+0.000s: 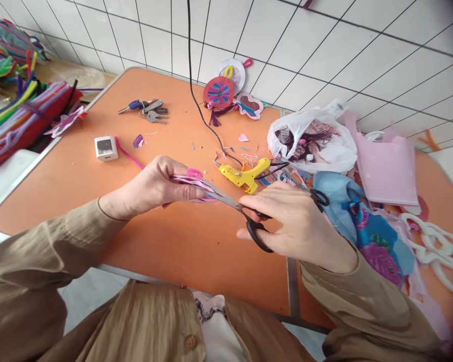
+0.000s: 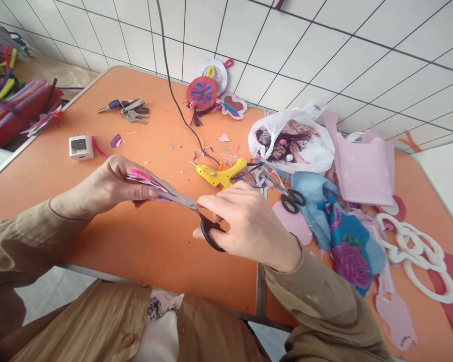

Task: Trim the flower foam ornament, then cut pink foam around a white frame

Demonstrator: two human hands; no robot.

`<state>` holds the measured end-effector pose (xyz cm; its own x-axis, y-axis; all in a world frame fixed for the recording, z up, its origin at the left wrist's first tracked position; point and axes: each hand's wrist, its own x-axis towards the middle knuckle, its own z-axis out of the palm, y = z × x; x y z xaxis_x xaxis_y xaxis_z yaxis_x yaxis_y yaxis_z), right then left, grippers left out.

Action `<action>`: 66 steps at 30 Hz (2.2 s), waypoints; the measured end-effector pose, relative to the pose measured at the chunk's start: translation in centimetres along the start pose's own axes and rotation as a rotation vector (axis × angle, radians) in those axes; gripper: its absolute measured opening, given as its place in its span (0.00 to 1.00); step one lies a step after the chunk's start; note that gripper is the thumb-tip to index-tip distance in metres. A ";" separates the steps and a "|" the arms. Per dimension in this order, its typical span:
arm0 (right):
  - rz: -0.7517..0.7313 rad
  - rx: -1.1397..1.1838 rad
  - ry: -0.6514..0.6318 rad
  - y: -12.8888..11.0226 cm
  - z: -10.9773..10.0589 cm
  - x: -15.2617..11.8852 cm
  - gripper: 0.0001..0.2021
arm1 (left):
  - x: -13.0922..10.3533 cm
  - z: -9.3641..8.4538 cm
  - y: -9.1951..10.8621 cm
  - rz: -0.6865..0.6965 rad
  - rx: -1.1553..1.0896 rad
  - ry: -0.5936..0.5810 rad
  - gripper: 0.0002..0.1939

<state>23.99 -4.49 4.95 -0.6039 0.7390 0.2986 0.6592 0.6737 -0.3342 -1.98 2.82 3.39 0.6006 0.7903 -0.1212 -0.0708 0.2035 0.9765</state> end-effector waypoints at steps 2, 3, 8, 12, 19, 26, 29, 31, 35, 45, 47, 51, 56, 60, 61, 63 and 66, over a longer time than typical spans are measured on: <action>0.001 0.002 -0.002 -0.1 0.0 0.0 0.09 | -0.1 0.2 -0.5 0.021 0.001 -0.028 0.07; 0.006 0.002 -0.006 -0.1 0.0 0.1 0.09 | -0.2 0.3 -0.8 0.011 0.000 -0.043 0.08; 0.051 -0.005 -0.035 -0.2 0.2 0.1 0.08 | -0.4 0.7 -1.4 -0.020 -0.083 -0.056 0.10; 0.011 -0.011 -0.005 -0.2 0.3 0.1 0.10 | -0.5 0.8 -1.4 -0.023 -0.134 -0.075 0.08; -0.003 -0.016 0.012 -0.1 0.5 0.1 0.09 | -0.7 0.9 -1.9 -0.043 -0.123 -0.045 0.09; -0.003 -0.017 0.015 -0.1 0.5 0.2 0.07 | -0.8 1.1 -2.0 -0.044 -0.106 0.040 0.10; 0.006 -0.011 0.007 -0.2 0.4 0.2 0.07 | -0.9 1.0 -2.3 -0.041 -0.094 0.032 0.10; -0.007 -0.012 0.009 -0.2 0.4 0.1 0.08 | -0.9 1.0 -2.4 -0.050 -0.108 0.030 0.10; -0.022 -0.028 0.014 -0.1 0.5 0.1 0.09 | -1.0 1.2 -2.2 -0.065 -0.131 0.034 0.12; -0.018 -0.032 0.028 -0.1 0.6 0.2 0.06 | -1.2 1.2 -1.9 -0.076 -0.153 0.042 0.14; 0.004 -0.032 0.019 -0.2 0.5 0.3 0.05 | -1.2 1.2 -2.1 -0.094 -0.174 0.059 0.14; 0.003 -0.034 0.015 -0.4 0.3 0.4 0.05 | -1.3 1.2 -2.4 -0.153 -0.286 0.059 0.14; 0.040 0.002 0.059 -0.3 0.1 0.3 0.06 | -1.2 1.4 -2.3 -0.176 -0.392 0.015 0.13; 0.068 0.041 0.062 0.1 0.1 0.2 0.09 | -1.1 1.5 -2.3 -0.178 -0.400 0.033 0.13; 0.071 0.050 0.067 0.3 0.1 0.1 0.09 | -1.1 1.5 -2.3 -0.182 -0.395 0.049 0.13; 0.091 0.075 0.084 0.6 0.1 0.0 0.10 | -1.0 1.5 -2.3 -0.177 -0.393 0.072 0.13; 0.131 0.135 0.087 1.3 0.0 -0.2 0.12 | -0.9 1.5 -2.4 -0.162 -0.367 0.061 0.14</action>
<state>24.93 -3.75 4.43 -0.4722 0.8217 0.3192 0.6595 0.5696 -0.4905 -1.19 0.75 1.45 0.5796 0.7618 -0.2893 -0.2653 0.5121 0.8169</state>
